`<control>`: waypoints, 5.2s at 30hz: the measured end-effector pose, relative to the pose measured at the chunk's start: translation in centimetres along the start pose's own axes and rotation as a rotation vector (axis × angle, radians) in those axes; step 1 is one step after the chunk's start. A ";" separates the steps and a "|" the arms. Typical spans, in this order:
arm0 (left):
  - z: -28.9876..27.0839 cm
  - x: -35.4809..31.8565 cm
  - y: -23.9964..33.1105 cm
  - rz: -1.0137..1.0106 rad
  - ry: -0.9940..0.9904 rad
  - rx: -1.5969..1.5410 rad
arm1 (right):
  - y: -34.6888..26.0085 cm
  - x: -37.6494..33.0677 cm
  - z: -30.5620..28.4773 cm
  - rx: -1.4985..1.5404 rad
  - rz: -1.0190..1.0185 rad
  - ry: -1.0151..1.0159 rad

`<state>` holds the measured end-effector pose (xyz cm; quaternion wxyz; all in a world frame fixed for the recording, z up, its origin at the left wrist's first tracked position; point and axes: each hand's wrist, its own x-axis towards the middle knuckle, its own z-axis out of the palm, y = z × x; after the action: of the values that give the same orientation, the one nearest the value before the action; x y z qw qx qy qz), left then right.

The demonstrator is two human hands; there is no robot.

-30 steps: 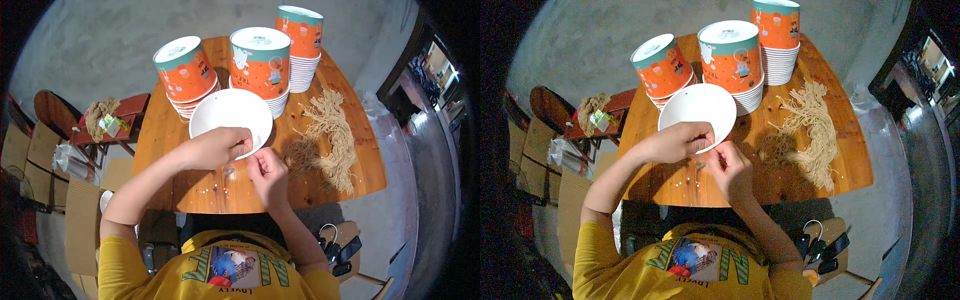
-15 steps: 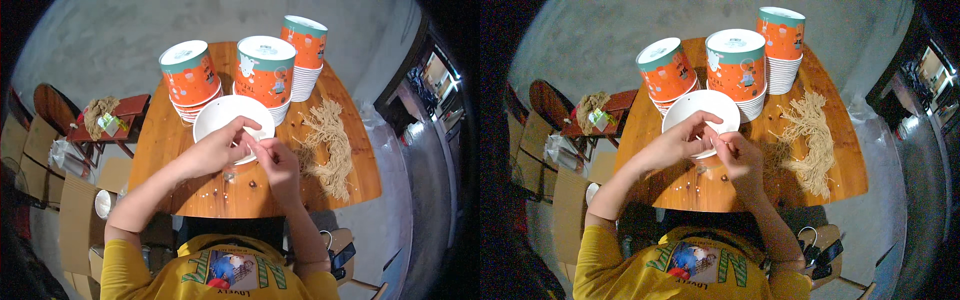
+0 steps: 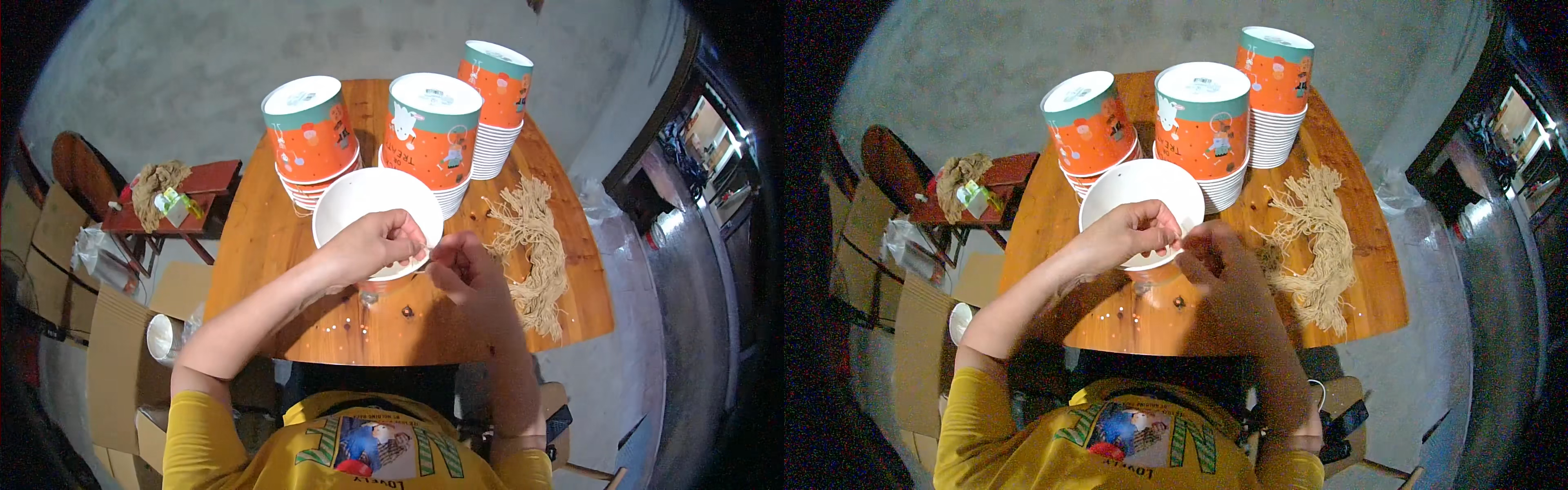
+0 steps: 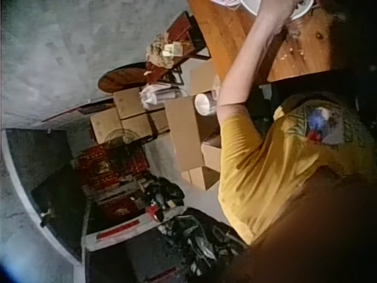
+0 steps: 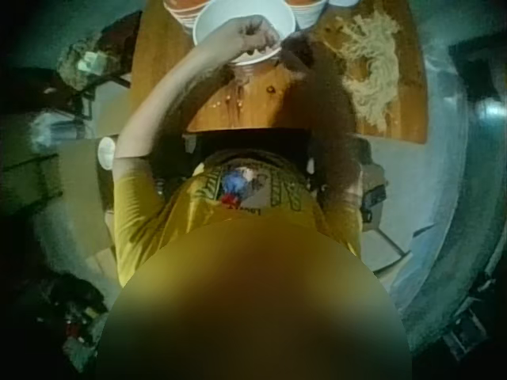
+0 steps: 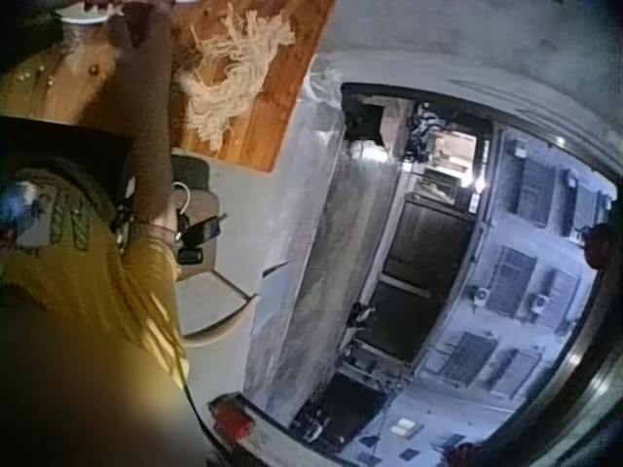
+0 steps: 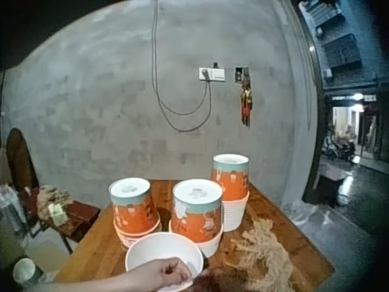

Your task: Threading thin strings through pre-punched holes in decorative paper buckets to create handles.

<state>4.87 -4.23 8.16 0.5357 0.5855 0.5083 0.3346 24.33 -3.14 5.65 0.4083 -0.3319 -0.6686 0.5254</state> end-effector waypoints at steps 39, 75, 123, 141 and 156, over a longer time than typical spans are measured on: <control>0.1 0.1 1.1 -0.174 -0.152 -0.344 | 0.4 -0.9 3.5 -0.620 -0.523 0.263; 1.9 -3.0 0.1 0.550 0.340 0.688 | 1.1 -1.0 3.4 -0.471 -0.385 0.309; 1.1 -4.1 0.8 0.300 0.279 0.544 | 0.9 -0.6 3.3 -0.265 -0.218 0.162; 1.4 -3.8 0.1 0.479 0.382 0.725 | 0.9 -0.9 3.9 -0.308 -0.237 0.231; 2.2 -4.2 0.0 0.436 0.452 0.562 | 0.6 -1.5 4.2 -0.440 -0.339 0.240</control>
<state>5.80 -8.84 8.34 0.1472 0.7144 0.5487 0.4084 21.28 -6.09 4.25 0.4847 -0.3557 -0.7593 0.2492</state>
